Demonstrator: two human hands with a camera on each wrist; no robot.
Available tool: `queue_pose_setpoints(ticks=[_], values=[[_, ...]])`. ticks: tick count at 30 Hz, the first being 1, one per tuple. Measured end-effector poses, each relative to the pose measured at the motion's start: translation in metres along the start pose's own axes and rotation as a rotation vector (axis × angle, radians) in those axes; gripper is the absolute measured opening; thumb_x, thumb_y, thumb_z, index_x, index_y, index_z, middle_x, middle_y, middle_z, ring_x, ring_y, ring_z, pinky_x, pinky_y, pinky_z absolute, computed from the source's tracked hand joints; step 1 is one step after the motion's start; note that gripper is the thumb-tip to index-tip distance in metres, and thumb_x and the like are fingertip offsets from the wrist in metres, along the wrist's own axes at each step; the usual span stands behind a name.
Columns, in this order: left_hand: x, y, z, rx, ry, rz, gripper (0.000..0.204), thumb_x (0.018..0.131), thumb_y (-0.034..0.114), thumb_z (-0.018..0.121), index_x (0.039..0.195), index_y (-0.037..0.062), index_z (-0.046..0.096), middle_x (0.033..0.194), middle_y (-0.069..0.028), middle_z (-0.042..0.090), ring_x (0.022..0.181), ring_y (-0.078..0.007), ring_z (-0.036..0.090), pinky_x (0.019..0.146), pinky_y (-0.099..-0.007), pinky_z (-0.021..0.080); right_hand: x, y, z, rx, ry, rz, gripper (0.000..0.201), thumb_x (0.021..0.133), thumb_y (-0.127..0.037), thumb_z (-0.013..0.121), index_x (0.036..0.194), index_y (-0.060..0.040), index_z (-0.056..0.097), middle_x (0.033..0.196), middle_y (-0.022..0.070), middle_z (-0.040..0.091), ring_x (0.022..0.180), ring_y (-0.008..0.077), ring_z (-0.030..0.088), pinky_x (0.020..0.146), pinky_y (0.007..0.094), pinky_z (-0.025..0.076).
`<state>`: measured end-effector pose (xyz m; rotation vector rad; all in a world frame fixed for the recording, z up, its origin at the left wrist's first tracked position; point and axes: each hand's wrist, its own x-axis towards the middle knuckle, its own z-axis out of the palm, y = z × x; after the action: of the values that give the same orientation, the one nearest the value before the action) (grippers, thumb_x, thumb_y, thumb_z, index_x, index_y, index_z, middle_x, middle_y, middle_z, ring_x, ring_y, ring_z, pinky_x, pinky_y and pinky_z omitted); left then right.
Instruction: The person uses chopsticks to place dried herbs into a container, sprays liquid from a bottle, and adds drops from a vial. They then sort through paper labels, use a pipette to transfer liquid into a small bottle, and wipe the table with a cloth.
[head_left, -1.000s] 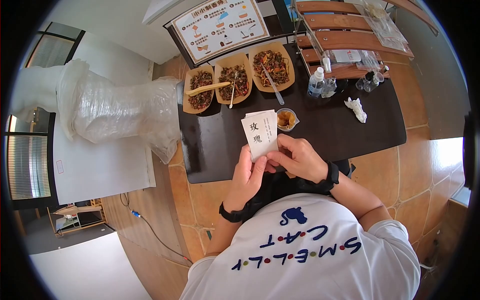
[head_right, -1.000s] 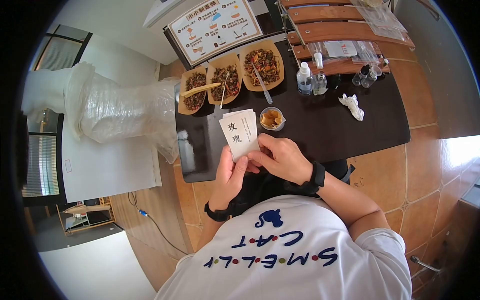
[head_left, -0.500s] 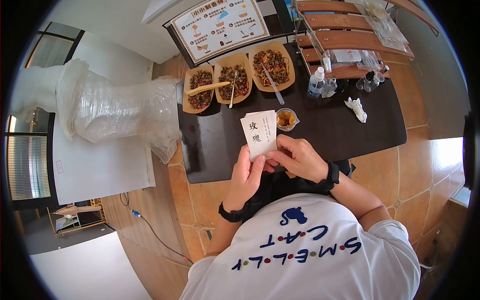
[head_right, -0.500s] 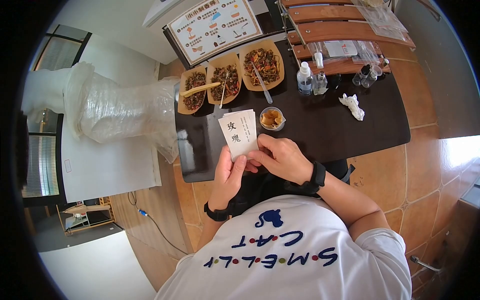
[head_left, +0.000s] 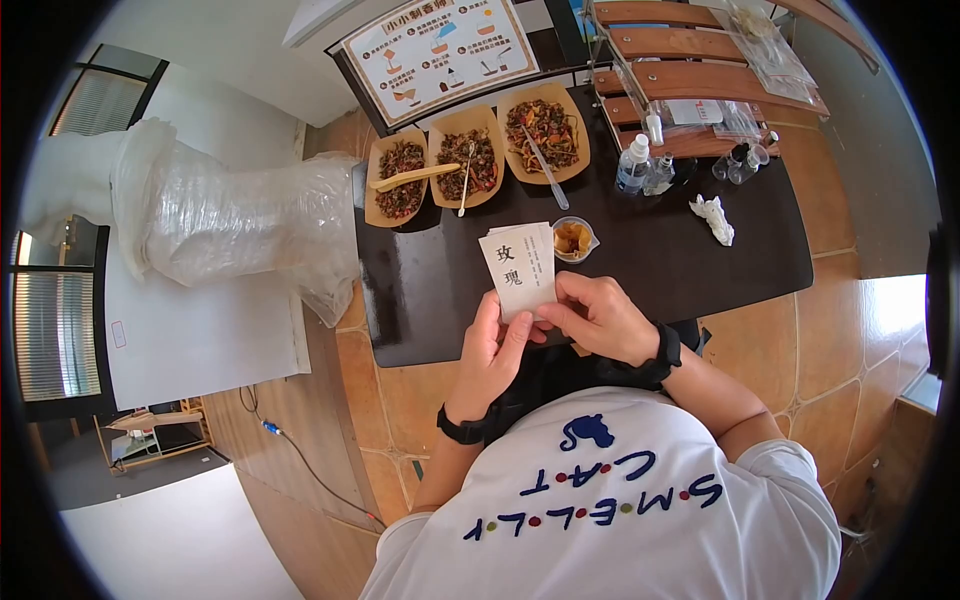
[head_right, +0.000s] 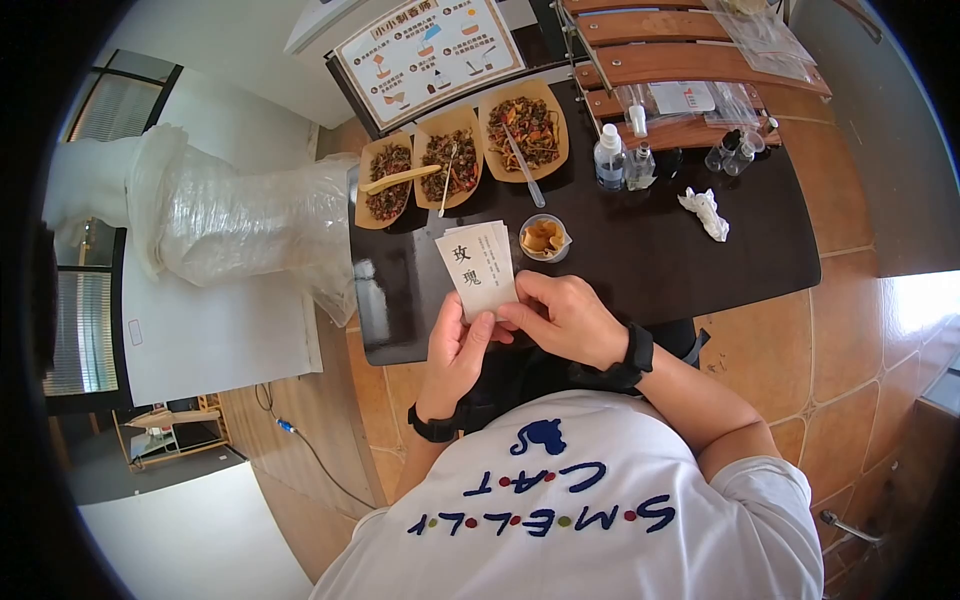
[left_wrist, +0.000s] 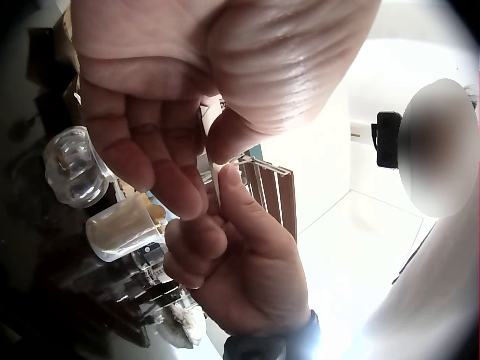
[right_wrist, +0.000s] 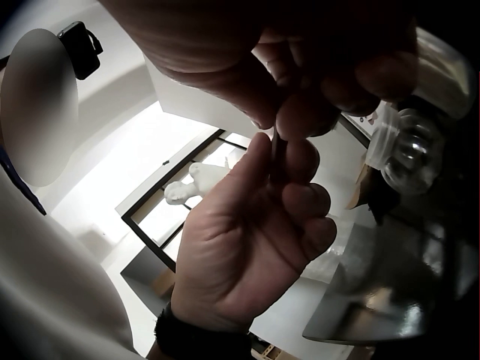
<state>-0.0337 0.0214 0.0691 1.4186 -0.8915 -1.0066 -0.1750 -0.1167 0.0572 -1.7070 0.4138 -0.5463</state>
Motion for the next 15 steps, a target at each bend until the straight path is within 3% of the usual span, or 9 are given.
queue_pose_setpoints(ticks=[4,15], values=[[-0.0004,-0.0003,-0.0006,-0.001,-0.005,-0.008,0.029,0.107,0.016,0.053,0.13,-0.0012,0.048,0.115,-0.0113,0.067,0.095,-0.0149,0.068,0.083,-0.0283,0.057,-0.0008,-0.0027,-0.0017,0.07,-0.023,0.013,0.025,0.094,-0.017,0.072,0.082,-0.0007,0.057,0.064,0.0119,0.056,0.052,0.0201,0.051,0.051,0.0324,0.043],[0.0005,-0.0016,-0.002,0.017,-0.005,0.002,0.028,0.107,0.016,0.053,0.129,-0.0007,0.048,0.114,-0.0107,0.067,0.096,-0.0152,0.068,0.083,-0.0284,0.057,0.001,0.0,-0.0005,0.072,-0.019,0.013,0.023,0.094,-0.016,0.072,0.083,-0.0004,0.058,0.065,0.012,0.058,0.054,0.0184,0.051,0.053,0.0315,0.044]])
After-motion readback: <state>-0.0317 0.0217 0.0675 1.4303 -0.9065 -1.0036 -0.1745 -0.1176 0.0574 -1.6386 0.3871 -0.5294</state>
